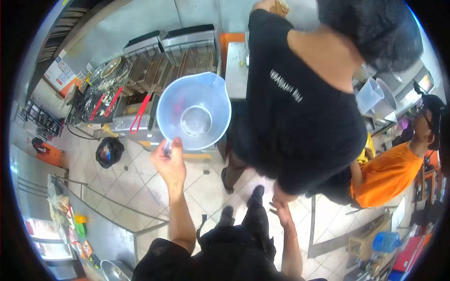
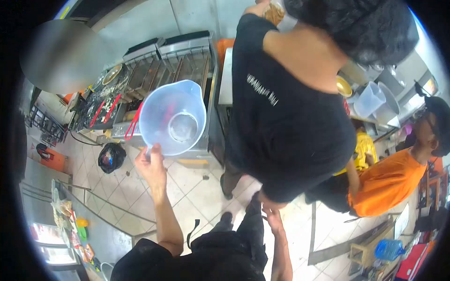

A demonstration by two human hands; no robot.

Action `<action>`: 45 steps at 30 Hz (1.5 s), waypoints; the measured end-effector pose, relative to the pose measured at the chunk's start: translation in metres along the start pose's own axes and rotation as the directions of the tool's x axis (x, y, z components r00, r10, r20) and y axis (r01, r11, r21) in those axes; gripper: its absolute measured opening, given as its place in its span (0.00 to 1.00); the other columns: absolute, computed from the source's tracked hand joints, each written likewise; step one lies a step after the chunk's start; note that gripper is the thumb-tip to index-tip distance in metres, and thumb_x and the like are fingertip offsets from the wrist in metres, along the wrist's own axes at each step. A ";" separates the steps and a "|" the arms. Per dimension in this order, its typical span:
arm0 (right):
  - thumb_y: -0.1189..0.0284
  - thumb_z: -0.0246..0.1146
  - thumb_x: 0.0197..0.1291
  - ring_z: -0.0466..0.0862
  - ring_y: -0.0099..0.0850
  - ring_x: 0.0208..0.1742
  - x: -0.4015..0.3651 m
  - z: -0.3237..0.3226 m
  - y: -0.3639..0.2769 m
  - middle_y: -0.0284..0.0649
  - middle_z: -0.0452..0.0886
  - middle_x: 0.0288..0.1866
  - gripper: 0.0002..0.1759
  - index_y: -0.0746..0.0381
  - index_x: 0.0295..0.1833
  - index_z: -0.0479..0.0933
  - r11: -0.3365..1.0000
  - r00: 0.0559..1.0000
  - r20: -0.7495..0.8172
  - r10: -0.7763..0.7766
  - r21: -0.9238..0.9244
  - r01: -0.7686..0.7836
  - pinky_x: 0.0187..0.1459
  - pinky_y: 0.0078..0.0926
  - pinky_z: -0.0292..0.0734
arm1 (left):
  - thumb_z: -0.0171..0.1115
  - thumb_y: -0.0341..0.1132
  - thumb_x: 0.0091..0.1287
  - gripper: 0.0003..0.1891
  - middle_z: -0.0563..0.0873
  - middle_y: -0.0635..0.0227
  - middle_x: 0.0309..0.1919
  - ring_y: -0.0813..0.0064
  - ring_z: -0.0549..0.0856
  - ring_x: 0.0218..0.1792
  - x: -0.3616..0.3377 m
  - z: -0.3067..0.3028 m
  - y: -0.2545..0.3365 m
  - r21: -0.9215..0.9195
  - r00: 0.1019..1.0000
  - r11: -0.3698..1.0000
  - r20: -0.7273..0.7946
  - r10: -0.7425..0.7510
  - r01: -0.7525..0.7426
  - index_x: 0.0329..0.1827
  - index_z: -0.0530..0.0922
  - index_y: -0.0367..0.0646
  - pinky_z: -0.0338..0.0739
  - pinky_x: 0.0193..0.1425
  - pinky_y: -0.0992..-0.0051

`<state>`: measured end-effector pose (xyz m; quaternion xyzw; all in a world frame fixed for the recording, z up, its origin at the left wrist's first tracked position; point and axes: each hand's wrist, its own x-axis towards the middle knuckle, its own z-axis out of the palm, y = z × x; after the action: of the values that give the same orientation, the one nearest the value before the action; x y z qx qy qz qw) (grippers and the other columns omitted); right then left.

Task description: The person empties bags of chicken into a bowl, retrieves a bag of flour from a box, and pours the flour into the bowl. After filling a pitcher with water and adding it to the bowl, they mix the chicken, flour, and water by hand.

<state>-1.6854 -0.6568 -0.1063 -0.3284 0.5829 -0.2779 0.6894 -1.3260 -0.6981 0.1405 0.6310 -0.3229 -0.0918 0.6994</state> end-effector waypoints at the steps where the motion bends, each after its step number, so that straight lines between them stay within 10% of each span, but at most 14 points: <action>1: 0.56 0.60 0.70 0.75 0.37 0.64 -0.017 0.009 0.005 0.48 0.70 0.70 0.35 0.70 0.71 0.66 0.999 0.999 -0.002 -0.036 -0.026 0.036 0.61 0.42 0.75 | 0.69 0.39 0.66 0.15 0.78 0.76 0.23 0.86 0.70 0.26 -0.012 -0.024 0.001 0.007 1.000 1.000 0.017 -0.003 0.003 0.35 0.82 0.32 0.64 0.30 0.81; 9: 0.56 0.58 0.72 0.81 0.34 0.57 -0.112 0.027 0.068 0.44 0.80 0.61 0.29 0.61 0.71 0.70 0.962 0.969 -0.020 -0.246 -0.127 0.242 0.59 0.34 0.75 | 0.67 0.37 0.65 0.17 0.77 0.68 0.36 0.81 0.75 0.34 -0.071 -0.154 -0.042 0.095 0.930 0.989 0.359 0.074 -0.116 0.50 0.71 0.40 0.72 0.34 0.79; 13: 0.57 0.57 0.72 0.82 0.36 0.56 -0.175 0.017 0.094 0.46 0.81 0.58 0.26 0.60 0.69 0.71 0.971 0.945 -0.233 -0.231 0.003 0.238 0.56 0.33 0.77 | 0.67 0.37 0.63 0.19 0.76 0.67 0.37 0.80 0.74 0.33 -0.125 -0.124 -0.031 0.225 0.567 0.974 0.800 -0.194 0.016 0.51 0.70 0.41 0.72 0.35 0.78; 16: 0.58 0.57 0.72 0.83 0.36 0.54 -0.228 -0.014 0.146 0.47 0.82 0.57 0.25 0.60 0.69 0.71 0.937 0.884 -0.351 -0.309 0.049 0.347 0.56 0.33 0.77 | 0.69 0.37 0.62 0.16 0.77 0.69 0.33 0.79 0.75 0.31 -0.213 -0.084 -0.028 0.075 0.249 0.996 0.967 -0.061 -0.049 0.46 0.75 0.37 0.71 0.34 0.77; 22: 0.61 0.59 0.69 0.84 0.38 0.53 -0.348 -0.078 0.309 0.48 0.83 0.54 0.24 0.62 0.65 0.73 0.927 0.574 -0.778 -0.255 -0.028 0.373 0.56 0.35 0.78 | 0.69 0.36 0.60 0.13 0.77 0.67 0.18 0.81 0.73 0.24 -0.431 -0.005 0.012 -0.033 -0.553 0.966 0.825 -0.118 -0.255 0.30 0.82 0.31 0.69 0.29 0.73; 25: 0.62 0.59 0.67 0.85 0.42 0.50 -0.422 -0.088 0.398 0.48 0.84 0.52 0.22 0.63 0.61 0.77 0.944 0.408 -0.899 0.159 0.260 0.204 0.54 0.36 0.78 | 0.64 0.36 0.59 0.14 0.71 0.61 0.13 0.80 0.68 0.20 -0.533 -0.002 0.051 -0.204 -0.762 0.932 0.639 -0.104 -0.299 0.30 0.79 0.28 0.66 0.26 0.70; 30: 0.64 0.59 0.66 0.85 0.36 0.45 -0.470 -0.057 0.587 0.45 0.87 0.44 0.19 0.64 0.56 0.80 0.842 -0.179 -0.823 0.539 0.531 0.093 0.48 0.34 0.80 | 0.63 0.40 0.56 0.17 0.76 0.56 0.14 0.70 0.73 0.19 -0.585 0.035 0.010 -0.312 -0.778 0.829 0.592 -0.212 -0.464 0.27 0.79 0.29 0.70 0.28 0.65; 31: 0.61 0.59 0.65 0.86 0.39 0.40 -0.451 -0.039 0.681 0.48 0.87 0.40 0.20 0.65 0.53 0.81 0.761 -0.191 -0.737 0.648 0.619 0.194 0.44 0.37 0.81 | 0.62 0.43 0.56 0.19 0.78 0.54 0.15 0.65 0.76 0.19 -0.586 0.040 -0.002 -0.326 -0.747 0.777 0.611 -0.261 -0.538 0.27 0.80 0.29 0.73 0.30 0.63; 34: 0.62 0.55 0.64 0.87 0.43 0.38 -0.463 0.009 0.707 0.54 0.86 0.39 0.20 0.67 0.45 0.83 0.771 -0.332 -0.772 0.542 0.614 -0.170 0.41 0.41 0.81 | 0.60 0.47 0.56 0.21 0.83 0.52 0.19 0.58 0.83 0.24 -0.565 0.072 -0.053 -0.253 -0.667 0.720 0.647 -0.370 -0.646 0.26 0.83 0.32 0.77 0.37 0.62; 39: 0.62 0.55 0.62 0.85 0.39 0.27 -0.447 0.034 0.652 0.48 0.85 0.34 0.19 0.65 0.48 0.81 0.523 0.037 -0.530 0.847 0.845 0.113 0.26 0.38 0.82 | 0.58 0.49 0.58 0.22 0.86 0.55 0.21 0.60 0.87 0.29 -0.501 0.131 -0.223 0.089 -0.438 0.614 0.621 -0.650 -0.785 0.26 0.85 0.35 0.78 0.41 0.65; 41: 0.63 0.55 0.63 0.85 0.38 0.28 -0.419 0.034 0.641 0.44 0.85 0.35 0.20 0.63 0.54 0.79 0.476 0.130 -0.493 0.860 0.867 0.146 0.29 0.42 0.83 | 0.59 0.51 0.59 0.23 0.86 0.59 0.21 0.66 0.87 0.28 -0.488 0.143 -0.208 0.272 -0.338 0.574 0.588 -0.734 -0.773 0.26 0.85 0.35 0.79 0.41 0.67; 45: 0.63 0.55 0.63 0.86 0.40 0.31 -0.365 0.021 0.602 0.46 0.85 0.38 0.20 0.63 0.55 0.78 0.437 0.231 -0.452 0.861 0.892 0.117 0.33 0.45 0.83 | 0.61 0.54 0.58 0.25 0.85 0.62 0.19 0.69 0.86 0.24 -0.494 0.217 -0.188 0.044 -0.473 0.627 0.615 -0.630 -0.778 0.22 0.84 0.37 0.79 0.37 0.67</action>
<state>-1.7256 0.0052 -0.3452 0.4156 0.7258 -0.4207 0.3515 -1.7794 -0.6473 -0.2030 0.3634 -0.8070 -0.3448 -0.3128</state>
